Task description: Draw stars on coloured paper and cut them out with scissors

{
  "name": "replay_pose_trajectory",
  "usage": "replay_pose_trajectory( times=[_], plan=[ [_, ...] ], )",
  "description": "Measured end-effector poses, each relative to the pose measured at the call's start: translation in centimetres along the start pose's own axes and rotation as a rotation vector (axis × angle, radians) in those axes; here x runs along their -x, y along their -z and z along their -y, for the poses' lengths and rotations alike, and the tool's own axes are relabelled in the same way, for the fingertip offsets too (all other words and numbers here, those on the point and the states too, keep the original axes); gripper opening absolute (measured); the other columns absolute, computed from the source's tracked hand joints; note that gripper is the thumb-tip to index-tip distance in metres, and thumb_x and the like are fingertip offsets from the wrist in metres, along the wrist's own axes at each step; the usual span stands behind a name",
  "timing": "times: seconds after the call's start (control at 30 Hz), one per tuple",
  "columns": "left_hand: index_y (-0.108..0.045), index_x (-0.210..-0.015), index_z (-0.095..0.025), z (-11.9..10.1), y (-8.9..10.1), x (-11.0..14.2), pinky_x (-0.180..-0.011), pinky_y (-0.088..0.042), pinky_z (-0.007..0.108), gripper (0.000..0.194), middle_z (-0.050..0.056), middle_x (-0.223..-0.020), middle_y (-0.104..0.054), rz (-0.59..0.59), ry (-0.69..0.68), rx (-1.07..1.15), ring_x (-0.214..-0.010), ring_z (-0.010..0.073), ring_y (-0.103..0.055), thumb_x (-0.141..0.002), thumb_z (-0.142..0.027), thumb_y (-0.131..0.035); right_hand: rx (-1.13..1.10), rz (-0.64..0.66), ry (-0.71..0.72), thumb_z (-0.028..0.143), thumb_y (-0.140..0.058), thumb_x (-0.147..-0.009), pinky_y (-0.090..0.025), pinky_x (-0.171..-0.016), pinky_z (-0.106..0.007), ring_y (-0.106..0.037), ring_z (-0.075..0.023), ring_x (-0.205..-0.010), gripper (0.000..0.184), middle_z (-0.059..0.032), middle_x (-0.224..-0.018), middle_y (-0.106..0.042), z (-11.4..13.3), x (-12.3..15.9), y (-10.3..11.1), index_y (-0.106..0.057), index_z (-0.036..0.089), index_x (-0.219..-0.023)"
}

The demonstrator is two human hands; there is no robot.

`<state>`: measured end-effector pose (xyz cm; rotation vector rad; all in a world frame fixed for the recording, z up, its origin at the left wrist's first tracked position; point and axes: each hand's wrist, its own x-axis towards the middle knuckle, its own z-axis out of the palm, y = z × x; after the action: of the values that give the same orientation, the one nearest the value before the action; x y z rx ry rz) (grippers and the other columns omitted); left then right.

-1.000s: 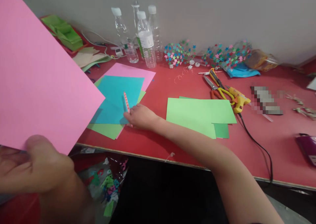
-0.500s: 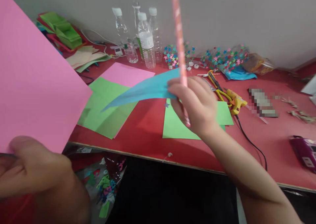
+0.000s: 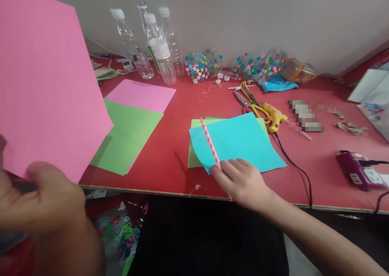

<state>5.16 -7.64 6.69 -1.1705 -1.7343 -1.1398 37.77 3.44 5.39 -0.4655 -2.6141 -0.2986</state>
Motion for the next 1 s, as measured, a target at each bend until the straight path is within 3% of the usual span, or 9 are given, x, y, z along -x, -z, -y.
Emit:
replay_pose_trajectory(
  times=[0.13,0.23,0.3,0.4,0.57,0.73,0.8,0.87,1.0],
  plan=[
    [-0.063,-0.127,-0.007,-0.1,0.0,-0.6,-0.095,-0.045,0.052,0.061,0.014,-0.125,-0.066,-0.009,-0.135,-0.068,-0.117,0.0352,-0.061,-0.067,-0.013,-0.048,-0.078,-0.238,-0.294,0.004,-0.051,-0.091,-0.037,-0.050,-0.025,-0.042,-0.0107,-0.048,0.021,0.0051,-0.057,-0.046,-2.5,-0.4,1.8,-0.059,0.022,-0.097],
    [-0.063,-0.127,-0.012,0.3,-0.3,-0.5,-0.096,-0.045,0.051,0.061,0.012,-0.126,-0.066,0.033,-0.173,-0.098,-0.115,0.0326,-0.062,-0.067,-0.009,-0.050,0.090,-0.404,-0.305,0.005,-0.058,-0.085,-0.037,-0.050,-0.027,-0.042,-0.0121,-0.050,0.028,0.0045,-0.060,-0.046,-3.5,-0.8,2.2,-0.060,0.025,-0.104],
    [-0.063,-0.127,-0.015,0.5,-0.7,-0.3,-0.093,-0.046,0.048,0.061,0.011,-0.125,-0.067,0.042,-0.204,-0.098,-0.110,0.0297,-0.064,-0.068,-0.004,-0.051,0.068,-0.335,-0.184,0.006,-0.058,-0.085,-0.035,-0.048,-0.026,-0.040,-0.0118,-0.049,0.026,0.0040,-0.061,-0.047,-3.1,-0.9,1.2,-0.059,0.022,-0.106],
    [-0.064,-0.127,-0.016,0.1,-1.3,0.1,-0.087,-0.047,0.043,0.059,0.013,-0.122,-0.068,0.058,-0.265,-0.056,-0.098,0.0258,-0.067,-0.071,0.002,-0.054,-0.015,-0.023,-0.028,0.007,-0.046,-0.092,-0.036,-0.049,-0.029,-0.045,-0.0136,-0.051,0.018,-0.0017,-0.066,-0.055,-1.2,-0.7,-1.5,-0.060,0.015,-0.097],
    [-0.064,-0.123,-0.015,-2.3,-2.0,1.6,-0.074,-0.046,0.037,0.052,0.013,-0.114,-0.072,0.284,-0.402,0.128,-0.078,0.0199,-0.063,-0.077,0.008,-0.055,-0.351,0.237,-0.234,0.032,-0.053,-0.095,-0.041,-0.052,-0.029,-0.056,-0.0146,-0.056,0.016,-0.0051,-0.079,-0.064,0.1,-0.4,-4.3,-0.059,0.017,-0.094],
    [-0.066,-0.108,-0.011,-5.2,-2.2,6.0,-0.069,-0.049,0.036,0.026,0.013,-0.119,-0.070,0.562,-0.550,0.418,-0.082,0.0212,-0.057,-0.086,0.000,-0.056,-1.084,-0.133,-0.911,0.049,-0.046,-0.095,-0.053,-0.059,-0.031,-0.066,-0.0161,-0.074,0.024,-0.0064,-0.111,-0.060,-2.3,-1.4,-4.4,-0.043,0.025,-0.096],
    [-0.067,-0.103,-0.010,-6.1,-2.3,7.8,-0.069,-0.049,0.036,0.021,0.013,-0.117,-0.070,0.613,-0.579,0.509,-0.084,0.0222,-0.056,-0.087,-0.002,-0.056,-1.224,-0.173,-1.052,0.053,-0.049,-0.090,-0.053,-0.057,-0.032,-0.063,-0.0170,-0.076,0.029,-0.0047,-0.107,-0.059,-3.1,-1.7,-5.1,-0.040,0.026,-0.092],
    [-0.066,-0.100,-0.008,-6.9,-2.3,8.9,-0.068,-0.050,0.035,0.017,0.014,-0.116,-0.070,0.638,-0.577,0.566,-0.084,0.0219,-0.055,-0.087,-0.002,-0.056,-1.093,-0.160,-1.077,0.043,-0.066,-0.079,-0.051,-0.063,-0.031,-0.058,-0.0162,-0.079,0.032,-0.0017,-0.098,-0.057,-3.5,-1.6,-6.1,-0.042,0.025,-0.091],
    [-0.065,-0.106,-0.007,-7.6,-2.0,9.1,-0.078,-0.052,0.039,0.022,0.016,-0.121,-0.066,0.702,-0.565,0.665,-0.099,0.0250,-0.057,-0.087,-0.001,-0.056,-0.739,-0.273,-0.898,0.023,-0.062,-0.078,-0.047,-0.080,-0.035,-0.055,-0.0178,-0.091,0.023,-0.0020,-0.100,-0.055,-4.6,-0.7,-5.7,-0.049,0.025,-0.097]
  ],
)
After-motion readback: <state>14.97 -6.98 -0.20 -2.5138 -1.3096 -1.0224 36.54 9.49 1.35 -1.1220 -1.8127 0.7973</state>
